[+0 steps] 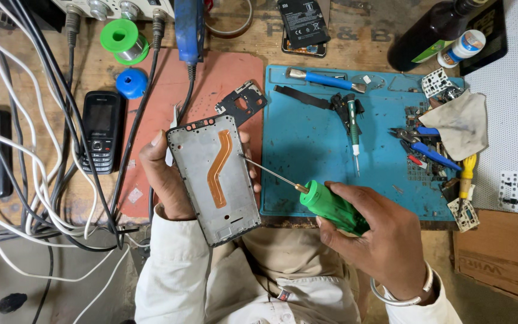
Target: The person uses a green-handled screwdriver to remove screws from the back metal frame of a disassembled smartphone. After removing the screws, the person wipes the frame with a black cloth.
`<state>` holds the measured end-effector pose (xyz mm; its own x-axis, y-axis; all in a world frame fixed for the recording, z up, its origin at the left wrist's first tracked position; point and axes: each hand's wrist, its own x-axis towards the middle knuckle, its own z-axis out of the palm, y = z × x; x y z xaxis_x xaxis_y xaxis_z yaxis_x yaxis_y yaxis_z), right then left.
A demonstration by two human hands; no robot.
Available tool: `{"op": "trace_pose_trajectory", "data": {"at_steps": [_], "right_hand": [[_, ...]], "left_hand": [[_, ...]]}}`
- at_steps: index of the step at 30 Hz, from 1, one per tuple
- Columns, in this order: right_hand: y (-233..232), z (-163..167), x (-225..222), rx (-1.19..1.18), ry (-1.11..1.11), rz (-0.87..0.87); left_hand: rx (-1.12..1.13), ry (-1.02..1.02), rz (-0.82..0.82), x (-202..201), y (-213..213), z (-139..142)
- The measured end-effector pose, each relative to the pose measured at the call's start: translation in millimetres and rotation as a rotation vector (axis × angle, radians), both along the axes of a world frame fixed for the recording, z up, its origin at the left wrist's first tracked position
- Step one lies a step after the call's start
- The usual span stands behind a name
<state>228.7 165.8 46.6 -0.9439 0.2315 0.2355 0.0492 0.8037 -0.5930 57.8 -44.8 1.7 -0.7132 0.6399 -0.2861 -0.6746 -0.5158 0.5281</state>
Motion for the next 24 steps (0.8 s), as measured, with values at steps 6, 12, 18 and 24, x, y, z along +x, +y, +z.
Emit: {"op": "trace_pose_trajectory", "data": {"at_steps": [6,12,18,24], "right_hand": [[-1,-2,-1,-0.009,-0.005,-0.012],[-2,-3,-2,-0.03,-0.007,-0.037],[-4,-4,-3,-0.04,0.014,-0.042],[-3,-2,-2,-0.044,0.007,-0.035]], "left_hand": [[0.029,-0.05,-0.033,-2,-4,-10],[0.014,-0.179,0.382,-8,-3,-19],[0.042,-0.012,-0.005,1,-9,-12],[0.136,-0.018,-0.025,1,-9,-8]]}}
